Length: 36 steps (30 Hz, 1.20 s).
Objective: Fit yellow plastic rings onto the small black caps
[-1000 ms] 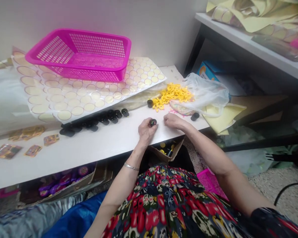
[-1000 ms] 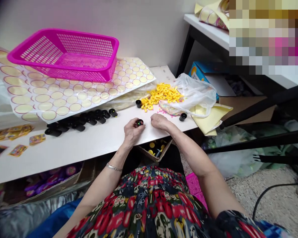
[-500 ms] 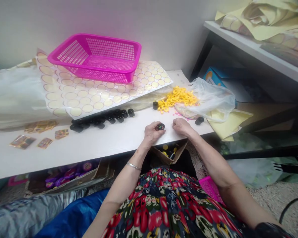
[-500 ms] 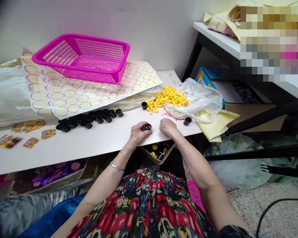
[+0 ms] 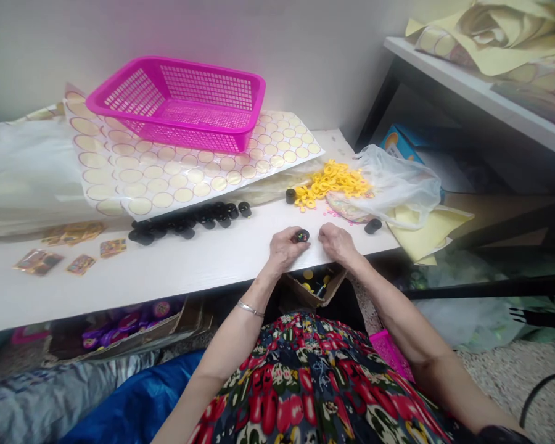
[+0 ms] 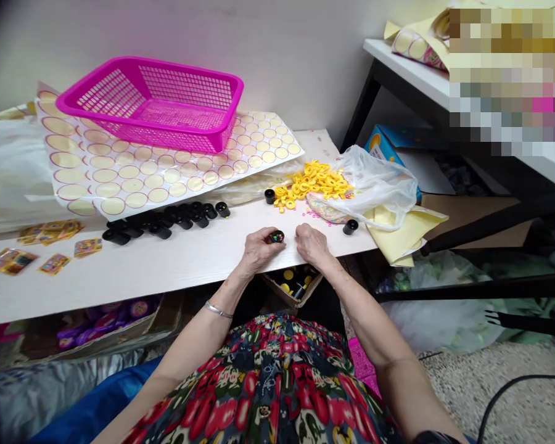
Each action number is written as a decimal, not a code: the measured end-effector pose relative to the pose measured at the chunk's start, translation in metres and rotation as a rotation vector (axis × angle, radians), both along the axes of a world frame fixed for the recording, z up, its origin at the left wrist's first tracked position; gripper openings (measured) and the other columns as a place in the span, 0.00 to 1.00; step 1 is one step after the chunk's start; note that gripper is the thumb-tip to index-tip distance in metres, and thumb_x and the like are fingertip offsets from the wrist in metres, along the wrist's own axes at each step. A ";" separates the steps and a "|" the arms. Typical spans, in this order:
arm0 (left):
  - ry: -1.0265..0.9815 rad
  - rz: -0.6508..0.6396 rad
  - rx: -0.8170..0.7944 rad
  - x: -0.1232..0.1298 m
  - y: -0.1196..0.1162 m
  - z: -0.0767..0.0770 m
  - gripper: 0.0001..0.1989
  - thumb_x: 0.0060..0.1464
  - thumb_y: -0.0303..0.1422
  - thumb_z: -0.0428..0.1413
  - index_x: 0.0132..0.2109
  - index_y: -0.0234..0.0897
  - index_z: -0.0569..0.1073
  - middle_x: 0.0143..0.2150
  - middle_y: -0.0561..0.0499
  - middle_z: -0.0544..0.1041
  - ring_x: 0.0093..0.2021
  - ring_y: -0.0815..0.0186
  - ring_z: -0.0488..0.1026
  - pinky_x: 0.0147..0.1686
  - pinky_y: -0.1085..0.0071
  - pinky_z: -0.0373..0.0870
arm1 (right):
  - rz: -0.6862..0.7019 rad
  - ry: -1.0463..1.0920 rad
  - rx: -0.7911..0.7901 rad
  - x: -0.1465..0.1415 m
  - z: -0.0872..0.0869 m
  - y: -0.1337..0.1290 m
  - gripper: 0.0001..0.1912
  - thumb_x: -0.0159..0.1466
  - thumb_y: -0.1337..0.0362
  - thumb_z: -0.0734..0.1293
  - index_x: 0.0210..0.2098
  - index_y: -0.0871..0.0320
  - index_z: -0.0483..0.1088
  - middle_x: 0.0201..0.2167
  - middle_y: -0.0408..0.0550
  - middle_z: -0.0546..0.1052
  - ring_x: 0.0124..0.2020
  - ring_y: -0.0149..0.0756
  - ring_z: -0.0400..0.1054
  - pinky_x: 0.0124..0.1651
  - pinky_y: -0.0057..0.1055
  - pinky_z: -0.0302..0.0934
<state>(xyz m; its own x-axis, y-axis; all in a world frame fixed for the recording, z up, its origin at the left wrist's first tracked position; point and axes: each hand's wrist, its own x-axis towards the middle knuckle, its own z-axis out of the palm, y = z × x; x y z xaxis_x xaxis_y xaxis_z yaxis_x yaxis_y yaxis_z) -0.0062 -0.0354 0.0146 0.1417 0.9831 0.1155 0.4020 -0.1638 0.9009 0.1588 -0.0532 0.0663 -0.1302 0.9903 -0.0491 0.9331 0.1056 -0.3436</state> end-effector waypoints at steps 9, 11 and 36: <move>0.063 -0.020 0.069 0.002 -0.003 0.007 0.10 0.42 0.36 0.58 0.34 0.39 0.75 0.25 0.57 0.71 0.26 0.73 0.64 0.28 0.77 0.60 | 0.235 0.113 0.177 -0.025 0.014 0.008 0.09 0.61 0.68 0.58 0.32 0.59 0.69 0.33 0.47 0.68 0.37 0.34 0.61 0.40 0.28 0.53; 0.053 -0.020 0.064 0.001 -0.003 0.006 0.10 0.41 0.33 0.58 0.35 0.39 0.76 0.27 0.57 0.72 0.27 0.73 0.65 0.29 0.76 0.61 | 0.262 0.043 0.152 -0.028 0.014 0.009 0.09 0.62 0.68 0.57 0.33 0.59 0.69 0.33 0.48 0.68 0.38 0.35 0.60 0.40 0.29 0.52; 0.090 -0.068 0.074 -0.002 -0.002 0.005 0.11 0.42 0.35 0.58 0.37 0.40 0.75 0.27 0.57 0.71 0.28 0.72 0.65 0.29 0.77 0.60 | 0.064 0.612 0.070 -0.026 0.001 0.010 0.06 0.53 0.69 0.62 0.28 0.60 0.71 0.26 0.43 0.68 0.31 0.31 0.64 0.37 0.28 0.57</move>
